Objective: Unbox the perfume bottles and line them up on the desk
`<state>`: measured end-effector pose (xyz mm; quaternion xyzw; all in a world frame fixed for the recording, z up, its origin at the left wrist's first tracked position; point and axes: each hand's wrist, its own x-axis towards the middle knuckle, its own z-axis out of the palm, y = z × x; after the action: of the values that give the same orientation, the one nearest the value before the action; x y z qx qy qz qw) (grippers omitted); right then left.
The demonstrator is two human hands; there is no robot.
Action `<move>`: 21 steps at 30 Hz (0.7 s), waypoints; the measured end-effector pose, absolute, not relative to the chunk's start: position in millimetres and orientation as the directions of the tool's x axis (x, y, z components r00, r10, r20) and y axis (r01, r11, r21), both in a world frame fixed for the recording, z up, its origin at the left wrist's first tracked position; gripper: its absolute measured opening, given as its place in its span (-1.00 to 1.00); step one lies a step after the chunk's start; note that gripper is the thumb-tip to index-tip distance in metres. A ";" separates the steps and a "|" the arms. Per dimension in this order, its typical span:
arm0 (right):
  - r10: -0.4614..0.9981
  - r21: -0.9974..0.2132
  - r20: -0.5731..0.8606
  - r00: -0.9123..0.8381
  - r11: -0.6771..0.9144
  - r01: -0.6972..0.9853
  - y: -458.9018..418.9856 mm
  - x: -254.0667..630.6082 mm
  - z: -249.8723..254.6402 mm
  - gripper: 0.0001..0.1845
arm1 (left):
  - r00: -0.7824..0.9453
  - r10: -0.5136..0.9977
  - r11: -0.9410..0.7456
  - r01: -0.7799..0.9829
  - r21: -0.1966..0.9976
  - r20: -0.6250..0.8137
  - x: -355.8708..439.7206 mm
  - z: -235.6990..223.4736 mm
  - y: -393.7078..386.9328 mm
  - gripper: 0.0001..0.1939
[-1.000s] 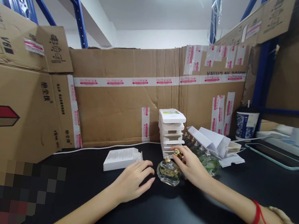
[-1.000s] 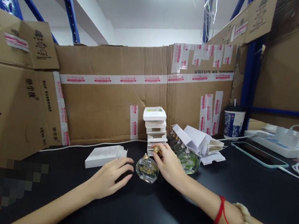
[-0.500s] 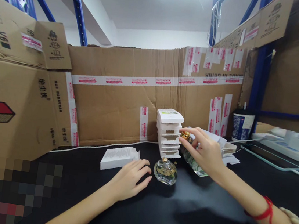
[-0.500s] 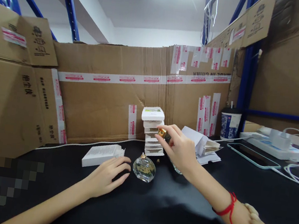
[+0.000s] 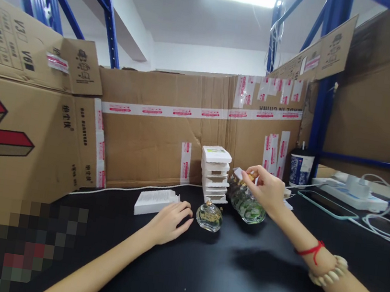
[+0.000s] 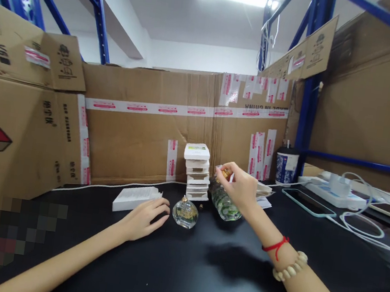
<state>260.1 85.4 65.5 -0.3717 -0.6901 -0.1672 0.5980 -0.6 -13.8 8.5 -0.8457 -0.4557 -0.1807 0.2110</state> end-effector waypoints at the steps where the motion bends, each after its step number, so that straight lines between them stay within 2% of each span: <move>1: 0.343 -0.243 0.939 0.012 0.641 0.728 85.9 265.2 66.3 -0.65 | 0.518 0.693 -0.493 0.848 -0.195 0.501 -1.3 8.4 -13.3 -0.79; 4: 0.425 -0.279 0.905 0.016 0.564 0.777 82.7 283.7 67.9 -0.64 | 0.503 0.698 -0.481 0.857 -0.187 0.510 -2.9 8.4 -11.7 -0.80; 7: 0.504 -0.250 0.863 -0.031 0.480 0.841 76.9 308.4 66.8 -0.65 | 0.494 0.708 -0.473 0.862 -0.181 0.504 -3.4 8.5 -10.6 -0.81; 10: 0.663 -0.241 0.738 -0.122 0.428 0.871 75.3 336.1 61.1 -0.67 | 0.499 0.714 -0.474 0.861 -0.184 0.492 -3.0 8.6 -10.4 -0.81; 13: 0.808 -0.344 0.546 -0.221 0.457 0.820 80.5 357.9 48.9 -0.70 | 0.498 0.723 -0.469 0.863 -0.189 0.480 -2.7 8.6 -10.6 -0.80; 17: 0.851 -0.529 0.368 -0.375 0.524 0.668 93.2 365.0 23.8 -0.75 | 0.494 0.731 -0.462 0.866 -0.191 0.471 -3.3 7.7 -10.2 -0.81; 21: 0.858 -0.656 0.356 -0.371 0.512 0.555 105.5 356.0 1.7 -0.74 | 0.488 0.730 -0.456 0.869 -0.190 0.478 -3.8 7.1 -10.7 -0.81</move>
<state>356.0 105.5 1.7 -0.4425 -0.7982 0.2196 0.3448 -3.8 -10.7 7.1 -0.8369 -0.4778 -0.1666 0.2086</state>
